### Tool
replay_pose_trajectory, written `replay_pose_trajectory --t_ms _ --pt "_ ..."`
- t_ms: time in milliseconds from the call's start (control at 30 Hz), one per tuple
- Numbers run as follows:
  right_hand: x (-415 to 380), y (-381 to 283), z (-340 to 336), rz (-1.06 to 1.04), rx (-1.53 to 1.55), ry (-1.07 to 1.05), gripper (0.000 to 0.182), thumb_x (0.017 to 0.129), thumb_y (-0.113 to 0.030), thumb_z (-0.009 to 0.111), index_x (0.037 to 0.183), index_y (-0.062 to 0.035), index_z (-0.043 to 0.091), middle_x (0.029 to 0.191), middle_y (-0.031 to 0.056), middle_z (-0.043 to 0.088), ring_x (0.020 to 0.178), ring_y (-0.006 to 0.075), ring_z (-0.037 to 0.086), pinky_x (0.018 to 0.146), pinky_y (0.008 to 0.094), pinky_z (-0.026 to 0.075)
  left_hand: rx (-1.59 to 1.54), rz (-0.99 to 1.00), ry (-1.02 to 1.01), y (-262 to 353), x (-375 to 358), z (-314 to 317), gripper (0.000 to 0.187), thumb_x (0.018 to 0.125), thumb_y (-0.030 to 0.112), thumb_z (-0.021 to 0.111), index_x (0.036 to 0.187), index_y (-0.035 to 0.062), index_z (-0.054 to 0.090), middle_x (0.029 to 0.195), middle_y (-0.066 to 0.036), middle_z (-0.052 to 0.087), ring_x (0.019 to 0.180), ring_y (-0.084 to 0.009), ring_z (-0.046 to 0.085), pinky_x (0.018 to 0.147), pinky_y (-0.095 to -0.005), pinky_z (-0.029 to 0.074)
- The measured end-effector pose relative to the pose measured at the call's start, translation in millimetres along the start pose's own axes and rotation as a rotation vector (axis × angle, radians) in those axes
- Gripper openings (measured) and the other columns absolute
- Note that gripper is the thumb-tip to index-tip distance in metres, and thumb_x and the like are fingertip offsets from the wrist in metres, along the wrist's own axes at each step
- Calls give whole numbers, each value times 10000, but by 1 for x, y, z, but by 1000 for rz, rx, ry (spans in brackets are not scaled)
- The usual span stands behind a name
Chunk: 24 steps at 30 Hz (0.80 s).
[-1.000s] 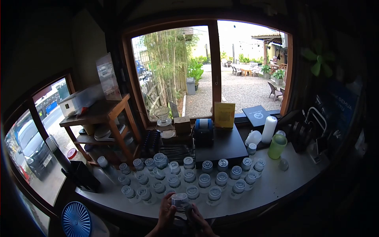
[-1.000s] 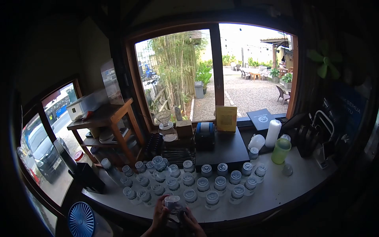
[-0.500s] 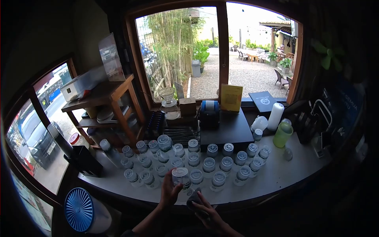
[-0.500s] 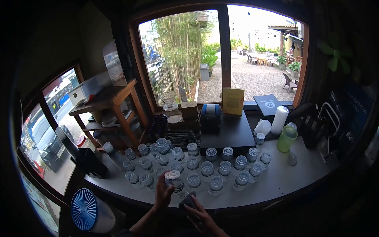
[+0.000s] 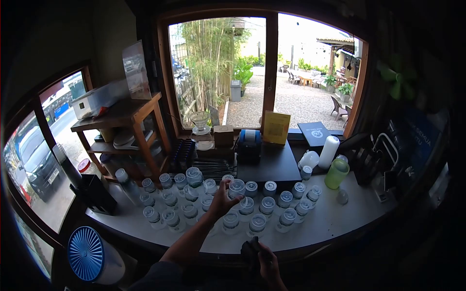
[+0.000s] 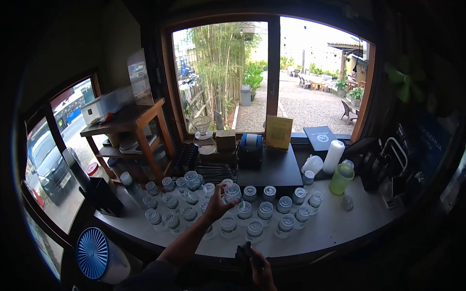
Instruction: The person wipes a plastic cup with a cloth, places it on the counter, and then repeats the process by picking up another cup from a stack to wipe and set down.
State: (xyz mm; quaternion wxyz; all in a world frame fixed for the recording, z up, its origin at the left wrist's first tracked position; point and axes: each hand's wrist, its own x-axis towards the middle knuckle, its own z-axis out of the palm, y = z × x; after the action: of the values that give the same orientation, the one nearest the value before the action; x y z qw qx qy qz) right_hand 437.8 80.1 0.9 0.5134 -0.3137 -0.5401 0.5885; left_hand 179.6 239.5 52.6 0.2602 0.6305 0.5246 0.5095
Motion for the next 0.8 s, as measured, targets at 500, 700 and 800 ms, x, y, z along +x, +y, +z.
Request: replay_pose_trajectory --t_ms 500,700,800 --pt "20 14 9 573 757 233 475 972 -412 508 1271 -45 539 1220 136 605 1138 302 582 963 450 484 293 413 778 18 -90 -136 435 813 130 643 1195 26 463 1172 -140 502 1082 -240 493 940 -378 405" --pt "41 5 44 577 1003 97 541 900 -475 576 1265 -78 530 1212 137 595 1141 331 574 984 498 462 542 59 1083 -43 -122 -271 537 867 197 653 1301 26 386 1243 -159 476 1194 -295 468 985 -420 365" --pt "44 -5 74 550 979 91 517 876 -423 622 1246 -73 534 1183 132 604 1124 316 584 981 474 471 759 19 1112 -84 -126 -319 780 805 269 744 1406 29 309 1345 -203 422 1258 -352 429 1065 -465 320"
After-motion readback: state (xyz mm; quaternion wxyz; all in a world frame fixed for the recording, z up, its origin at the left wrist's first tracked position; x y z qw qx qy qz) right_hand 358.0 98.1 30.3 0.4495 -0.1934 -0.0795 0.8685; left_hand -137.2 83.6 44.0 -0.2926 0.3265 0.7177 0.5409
